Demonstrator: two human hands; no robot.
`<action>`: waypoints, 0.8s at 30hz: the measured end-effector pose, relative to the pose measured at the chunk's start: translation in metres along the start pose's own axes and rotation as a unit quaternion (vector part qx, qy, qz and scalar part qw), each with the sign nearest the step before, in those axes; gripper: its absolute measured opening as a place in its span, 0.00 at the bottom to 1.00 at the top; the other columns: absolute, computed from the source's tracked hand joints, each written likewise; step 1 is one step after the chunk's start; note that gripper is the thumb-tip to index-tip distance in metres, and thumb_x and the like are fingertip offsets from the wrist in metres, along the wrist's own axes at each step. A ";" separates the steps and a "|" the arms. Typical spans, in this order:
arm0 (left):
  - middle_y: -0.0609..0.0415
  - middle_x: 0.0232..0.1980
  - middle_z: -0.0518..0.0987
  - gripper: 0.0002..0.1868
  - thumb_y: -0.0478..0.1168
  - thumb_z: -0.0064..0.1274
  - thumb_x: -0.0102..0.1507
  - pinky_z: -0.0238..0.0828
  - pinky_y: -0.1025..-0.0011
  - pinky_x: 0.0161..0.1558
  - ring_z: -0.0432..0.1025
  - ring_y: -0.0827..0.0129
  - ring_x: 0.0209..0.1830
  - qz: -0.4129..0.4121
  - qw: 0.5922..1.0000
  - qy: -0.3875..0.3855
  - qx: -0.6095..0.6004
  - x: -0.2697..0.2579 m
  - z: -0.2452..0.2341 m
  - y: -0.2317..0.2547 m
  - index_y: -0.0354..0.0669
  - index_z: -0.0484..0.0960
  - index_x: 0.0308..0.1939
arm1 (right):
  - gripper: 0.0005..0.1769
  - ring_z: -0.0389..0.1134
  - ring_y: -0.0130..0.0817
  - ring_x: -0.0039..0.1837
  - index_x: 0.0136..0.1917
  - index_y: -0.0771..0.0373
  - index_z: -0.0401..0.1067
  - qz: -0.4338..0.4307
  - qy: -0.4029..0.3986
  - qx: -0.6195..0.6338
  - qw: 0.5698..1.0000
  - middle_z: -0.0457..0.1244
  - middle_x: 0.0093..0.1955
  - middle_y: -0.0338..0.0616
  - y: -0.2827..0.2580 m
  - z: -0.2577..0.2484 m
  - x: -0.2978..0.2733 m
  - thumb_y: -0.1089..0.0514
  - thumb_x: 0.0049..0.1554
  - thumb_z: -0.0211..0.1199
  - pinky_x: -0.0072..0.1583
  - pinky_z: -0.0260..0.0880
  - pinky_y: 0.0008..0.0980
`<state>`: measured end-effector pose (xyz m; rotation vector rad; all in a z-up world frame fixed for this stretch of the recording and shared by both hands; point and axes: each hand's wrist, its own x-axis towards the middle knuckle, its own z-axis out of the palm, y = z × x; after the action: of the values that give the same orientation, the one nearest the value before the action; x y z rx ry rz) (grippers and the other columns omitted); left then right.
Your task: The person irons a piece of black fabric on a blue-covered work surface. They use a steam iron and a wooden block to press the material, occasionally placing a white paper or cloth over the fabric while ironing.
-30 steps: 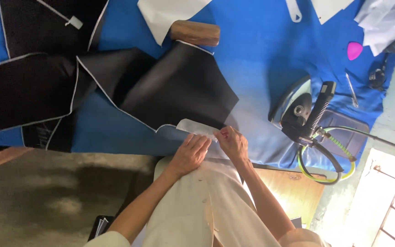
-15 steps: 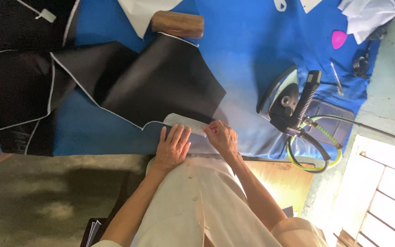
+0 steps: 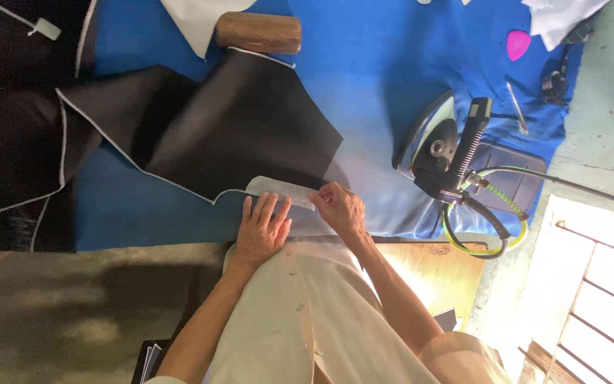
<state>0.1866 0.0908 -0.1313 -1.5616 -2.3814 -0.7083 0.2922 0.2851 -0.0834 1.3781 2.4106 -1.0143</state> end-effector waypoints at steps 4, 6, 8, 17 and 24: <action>0.46 0.67 0.74 0.26 0.53 0.45 0.68 0.55 0.46 0.72 0.69 0.54 0.68 -0.005 1.000 -0.004 0.000 -0.001 -0.001 0.000 0.57 0.76 0.70 | 0.22 0.75 0.41 0.46 0.44 0.47 0.77 -0.005 0.006 -0.009 1.000 0.71 0.38 0.34 0.000 0.002 0.000 0.30 0.52 0.69 0.49 0.75 0.40; 0.46 0.66 0.74 0.26 0.52 0.45 0.68 0.56 0.46 0.72 0.69 0.54 0.68 -0.006 1.000 -0.006 0.000 -0.001 -0.001 0.001 0.57 0.77 0.70 | 0.22 0.75 0.40 0.46 0.44 0.47 0.77 -0.002 0.005 -0.014 1.000 0.71 0.38 0.34 0.001 0.001 0.000 0.30 0.52 0.69 0.49 0.75 0.39; 0.46 0.66 0.74 0.26 0.53 0.45 0.68 0.57 0.47 0.72 0.69 0.54 0.68 -0.004 1.000 -0.004 0.006 -0.002 0.000 0.001 0.57 0.77 0.69 | 0.25 0.75 0.38 0.48 0.47 0.46 0.76 0.008 -0.011 0.002 1.000 0.72 0.40 0.34 0.003 0.000 0.002 0.27 0.51 0.67 0.50 0.75 0.41; 0.44 0.66 0.75 0.26 0.52 0.44 0.69 0.60 0.44 0.69 0.71 0.52 0.66 0.007 1.000 -0.001 -0.008 0.002 -0.003 -0.001 0.55 0.77 0.69 | 0.13 0.71 0.46 0.43 0.55 0.55 0.75 -0.139 0.465 -0.086 0.870 0.68 0.42 0.46 0.022 -0.155 0.021 0.57 0.58 0.74 0.47 0.73 0.42; 0.44 0.67 0.73 0.27 0.52 0.43 0.69 0.60 0.45 0.69 0.68 0.52 0.68 0.012 1.000 -0.023 0.000 -0.001 -0.003 -0.001 0.56 0.75 0.72 | 0.47 0.71 0.64 0.53 0.58 0.68 0.67 0.112 0.196 -0.025 0.974 0.68 0.46 0.61 0.060 -0.232 0.064 0.18 0.63 0.61 0.55 0.68 0.63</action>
<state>0.1863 0.0886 -0.1295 -1.6191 -2.3910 -0.6744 0.3445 0.4983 0.0327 1.9313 2.4349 -0.6731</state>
